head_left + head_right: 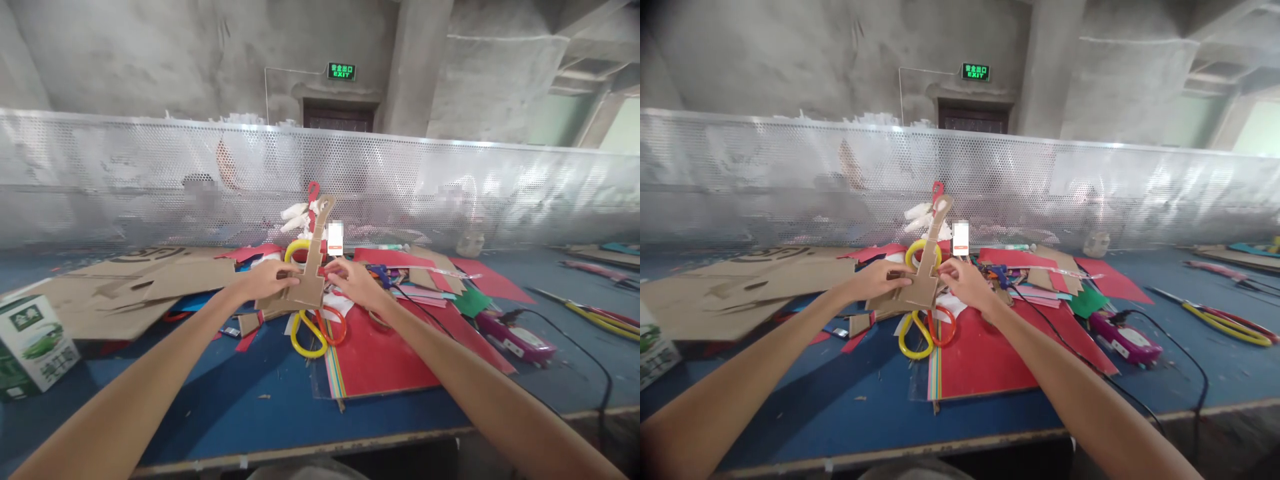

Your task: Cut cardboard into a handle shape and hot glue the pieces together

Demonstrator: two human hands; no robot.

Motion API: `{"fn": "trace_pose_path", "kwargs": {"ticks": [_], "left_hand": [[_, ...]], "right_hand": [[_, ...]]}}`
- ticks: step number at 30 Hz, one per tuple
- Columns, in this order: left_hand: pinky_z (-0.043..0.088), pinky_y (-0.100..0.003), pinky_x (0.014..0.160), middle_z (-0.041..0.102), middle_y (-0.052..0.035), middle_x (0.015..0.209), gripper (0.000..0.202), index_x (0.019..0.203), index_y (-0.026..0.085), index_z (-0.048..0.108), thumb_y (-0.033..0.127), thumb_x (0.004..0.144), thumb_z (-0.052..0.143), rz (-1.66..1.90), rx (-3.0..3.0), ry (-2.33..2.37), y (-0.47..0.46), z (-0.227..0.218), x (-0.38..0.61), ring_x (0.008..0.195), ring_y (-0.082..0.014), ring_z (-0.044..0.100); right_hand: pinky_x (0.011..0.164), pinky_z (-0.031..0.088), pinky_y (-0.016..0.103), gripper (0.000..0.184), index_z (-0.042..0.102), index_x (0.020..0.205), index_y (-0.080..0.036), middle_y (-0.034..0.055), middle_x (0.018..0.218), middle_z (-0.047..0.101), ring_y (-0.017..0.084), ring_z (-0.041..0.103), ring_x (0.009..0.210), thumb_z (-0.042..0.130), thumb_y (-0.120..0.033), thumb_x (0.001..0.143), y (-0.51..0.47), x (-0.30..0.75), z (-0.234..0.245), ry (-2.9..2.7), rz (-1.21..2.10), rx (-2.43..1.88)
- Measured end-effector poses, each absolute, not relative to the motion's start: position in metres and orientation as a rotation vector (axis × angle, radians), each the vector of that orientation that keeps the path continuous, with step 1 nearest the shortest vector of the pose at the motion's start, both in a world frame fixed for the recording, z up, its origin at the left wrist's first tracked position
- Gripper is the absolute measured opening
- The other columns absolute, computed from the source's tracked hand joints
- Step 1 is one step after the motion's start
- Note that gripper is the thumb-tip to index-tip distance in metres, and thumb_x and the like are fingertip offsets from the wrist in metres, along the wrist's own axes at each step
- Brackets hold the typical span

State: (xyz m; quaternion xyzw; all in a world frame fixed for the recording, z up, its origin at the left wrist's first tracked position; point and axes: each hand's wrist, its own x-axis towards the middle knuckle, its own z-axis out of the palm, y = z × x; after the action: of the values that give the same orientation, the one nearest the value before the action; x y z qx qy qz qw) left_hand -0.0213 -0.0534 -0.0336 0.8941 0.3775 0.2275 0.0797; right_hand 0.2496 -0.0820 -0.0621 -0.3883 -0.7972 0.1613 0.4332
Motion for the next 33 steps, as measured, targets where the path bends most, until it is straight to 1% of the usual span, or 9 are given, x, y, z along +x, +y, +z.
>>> {"fn": "trace_pose_path", "kwargs": {"ticks": [2, 5, 7, 9, 12, 16, 18, 24, 33], "left_hand": [[0.049, -0.031, 0.079, 0.078, -0.0062, 0.105, 0.035, 0.107, 0.024, 0.077, 0.049, 0.091, 0.058, 0.600, 2.662, 1.131, -0.050, -0.030, -0.031, 0.091, -0.0236, 0.070], [0.048, -0.030, 0.078, 0.077, -0.0058, 0.104, 0.036, 0.100, 0.024, 0.077, 0.053, 0.088, 0.058, 0.523, 2.641, 1.171, -0.048, -0.022, -0.043, 0.090, -0.0239, 0.069], [0.047, -0.030, 0.077, 0.077, -0.0063, 0.101, 0.039, 0.099, 0.023, 0.078, 0.055, 0.086, 0.059, 0.487, 2.605, 1.235, -0.048, -0.019, -0.047, 0.088, -0.0248, 0.068], [0.047, -0.030, 0.075, 0.078, -0.0057, 0.096, 0.040, 0.099, 0.023, 0.078, 0.055, 0.083, 0.060, 0.464, 2.559, 1.307, -0.048, -0.017, -0.050, 0.084, -0.0248, 0.068], [0.046, -0.028, 0.071, 0.077, -0.0038, 0.089, 0.038, 0.095, 0.024, 0.079, 0.055, 0.079, 0.064, 0.459, 2.526, 1.383, -0.045, -0.019, -0.054, 0.079, -0.0238, 0.068], [0.045, -0.028, 0.069, 0.078, -0.0033, 0.085, 0.038, 0.089, 0.025, 0.079, 0.057, 0.075, 0.066, 0.481, 2.515, 1.380, -0.037, -0.025, -0.060, 0.078, -0.0241, 0.068], [0.046, -0.028, 0.070, 0.078, -0.0037, 0.086, 0.037, 0.088, 0.025, 0.079, 0.056, 0.074, 0.067, 0.499, 2.495, 1.367, -0.034, -0.026, -0.062, 0.081, -0.0252, 0.069], [0.047, -0.030, 0.072, 0.078, -0.0050, 0.092, 0.034, 0.088, 0.025, 0.076, 0.054, 0.072, 0.068, 0.538, 2.442, 1.409, -0.031, -0.023, -0.065, 0.086, -0.0266, 0.069], [0.044, -0.031, 0.073, 0.070, -0.0042, 0.086, 0.034, 0.090, 0.022, 0.065, 0.053, 0.076, 0.058, 0.581, 2.407, 1.391, -0.019, -0.028, -0.080, 0.081, -0.0237, 0.063]], "right_hand": [[0.086, 0.051, 0.033, 0.017, 0.067, 0.103, -0.020, 0.0061, 0.104, 0.075, 0.020, 0.069, 0.094, 0.055, -0.022, 0.092, -0.083, 0.261, -0.053, -1.995, 0.203, -1.093], [0.073, 0.044, 0.028, 0.017, 0.068, 0.103, -0.022, 0.0047, 0.096, 0.076, 0.019, 0.068, 0.084, 0.055, -0.025, 0.093, -0.083, 0.284, -0.041, -2.172, -0.015, -1.404], [0.068, 0.040, 0.026, 0.016, 0.069, 0.102, -0.023, 0.0047, 0.095, 0.076, 0.019, 0.068, 0.083, 0.058, -0.027, 0.091, -0.082, 0.302, -0.035, -2.322, -0.035, -1.648], [0.066, 0.038, 0.027, 0.013, 0.071, 0.097, -0.021, 0.0066, 0.098, 0.076, 0.021, 0.067, 0.085, 0.063, -0.027, 0.088, -0.081, 0.318, -0.030, -2.343, -0.056, -1.761], [0.065, 0.037, 0.027, 0.015, 0.071, 0.096, -0.019, 0.0099, 0.099, 0.075, 0.022, 0.067, 0.084, 0.063, -0.028, 0.089, -0.079, 0.338, -0.025, -2.314, -0.086, -1.855], [0.061, 0.036, 0.026, 0.018, 0.072, 0.088, -0.019, 0.0059, 0.080, 0.074, 0.019, 0.064, 0.071, 0.065, -0.035, 0.089, -0.077, 0.351, -0.024, -2.413, 0.019, -1.892], [0.060, 0.035, 0.026, 0.018, 0.071, 0.089, -0.019, 0.0045, 0.078, 0.073, 0.017, 0.064, 0.068, 0.064, -0.036, 0.090, -0.076, 0.349, -0.027, -2.474, 0.083, -1.881], [0.061, 0.035, 0.025, 0.018, 0.070, 0.099, -0.020, 0.0062, 0.096, 0.076, 0.020, 0.068, 0.082, 0.065, -0.034, 0.089, -0.079, 0.324, -0.035, -2.485, 0.059, -1.811], [0.063, 0.034, 0.027, 0.016, 0.070, 0.101, -0.023, 0.0060, 0.103, 0.076, 0.023, 0.069, 0.088, 0.063, -0.032, 0.090, -0.082, 0.300, -0.047, -2.548, 0.015, -1.648]]}}
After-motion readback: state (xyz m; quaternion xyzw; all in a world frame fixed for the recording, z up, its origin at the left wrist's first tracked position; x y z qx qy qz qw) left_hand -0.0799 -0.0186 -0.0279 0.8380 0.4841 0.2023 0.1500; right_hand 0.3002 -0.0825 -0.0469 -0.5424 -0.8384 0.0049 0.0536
